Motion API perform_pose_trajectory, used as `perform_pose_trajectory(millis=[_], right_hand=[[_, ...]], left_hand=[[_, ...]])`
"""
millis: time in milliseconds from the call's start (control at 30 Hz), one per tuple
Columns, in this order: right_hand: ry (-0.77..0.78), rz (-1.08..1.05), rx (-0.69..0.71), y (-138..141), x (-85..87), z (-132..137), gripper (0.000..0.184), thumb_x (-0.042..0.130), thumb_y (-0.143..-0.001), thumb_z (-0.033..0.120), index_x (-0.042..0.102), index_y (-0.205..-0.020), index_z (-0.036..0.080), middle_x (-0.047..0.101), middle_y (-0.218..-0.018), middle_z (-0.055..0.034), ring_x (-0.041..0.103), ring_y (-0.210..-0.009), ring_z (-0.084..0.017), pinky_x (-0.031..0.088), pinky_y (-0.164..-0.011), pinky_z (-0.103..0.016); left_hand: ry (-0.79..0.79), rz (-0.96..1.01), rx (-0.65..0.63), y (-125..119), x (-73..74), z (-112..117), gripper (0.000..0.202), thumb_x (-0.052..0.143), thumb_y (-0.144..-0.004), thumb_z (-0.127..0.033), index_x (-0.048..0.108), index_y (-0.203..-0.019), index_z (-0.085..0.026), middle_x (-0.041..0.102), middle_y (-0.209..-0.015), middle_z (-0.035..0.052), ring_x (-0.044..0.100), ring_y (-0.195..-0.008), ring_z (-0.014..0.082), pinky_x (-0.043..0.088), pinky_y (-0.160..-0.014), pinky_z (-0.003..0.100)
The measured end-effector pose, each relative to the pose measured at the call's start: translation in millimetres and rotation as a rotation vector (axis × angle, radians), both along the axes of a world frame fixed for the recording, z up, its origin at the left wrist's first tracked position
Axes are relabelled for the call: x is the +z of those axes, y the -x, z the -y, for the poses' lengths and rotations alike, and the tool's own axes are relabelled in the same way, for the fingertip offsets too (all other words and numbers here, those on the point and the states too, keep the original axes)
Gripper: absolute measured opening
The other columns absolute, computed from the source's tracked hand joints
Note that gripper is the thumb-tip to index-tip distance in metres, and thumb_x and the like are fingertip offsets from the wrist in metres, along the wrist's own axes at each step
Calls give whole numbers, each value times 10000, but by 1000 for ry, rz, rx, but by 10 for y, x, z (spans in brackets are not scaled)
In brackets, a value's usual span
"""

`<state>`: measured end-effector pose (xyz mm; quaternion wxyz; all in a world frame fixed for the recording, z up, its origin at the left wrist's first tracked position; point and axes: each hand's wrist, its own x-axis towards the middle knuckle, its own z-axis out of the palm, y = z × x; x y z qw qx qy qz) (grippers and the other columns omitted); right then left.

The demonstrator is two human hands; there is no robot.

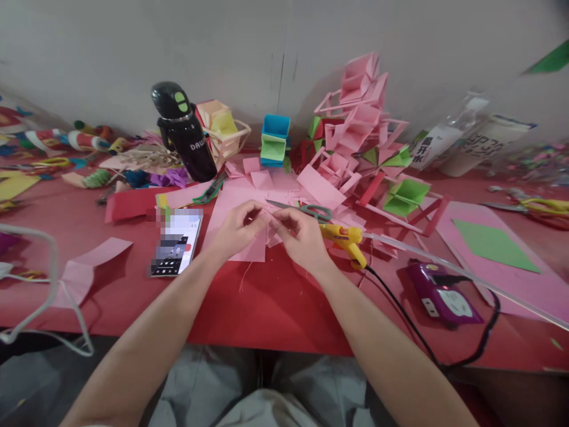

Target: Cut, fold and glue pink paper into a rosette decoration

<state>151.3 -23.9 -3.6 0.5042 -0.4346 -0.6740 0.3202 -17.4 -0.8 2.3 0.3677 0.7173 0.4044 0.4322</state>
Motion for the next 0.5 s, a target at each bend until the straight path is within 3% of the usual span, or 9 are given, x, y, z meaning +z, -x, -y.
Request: perform_pose_trajectory(millis=[300, 400, 500], right_hand=[[85, -10, -45, 42, -95, 13, 148, 675, -849, 287, 640, -952, 187, 717, -931, -66, 692, -820, -180, 575, -787, -342], [1, 20, -77, 92, -2, -84, 174, 607, -855, 213, 620, -1028, 191, 701, -1056, -97, 690, -941, -191, 578, -857, -357], [-89, 76, -93, 226, 194, -454, 226, 519, -873, 161, 624, -1072, 184, 694, -1130, -103, 669, -1021, -189, 562, -880, -339]], left_hand=[[54, -56, 115, 30, -92, -57, 158, 579, -856, -263, 625, -749, -156, 589, -678, 12, 532, -655, 145, 414, -637, 274], [63, -28, 193, 64, -124, -120, 140, 560, -847, -252, 600, -749, -161, 591, -691, 10, 534, -662, 148, 410, -639, 270], [118, -91, 234, 71, -110, -131, 125, 515, -851, -211, 607, -790, -153, 636, -755, 31, 568, -716, 162, 411, -658, 271]])
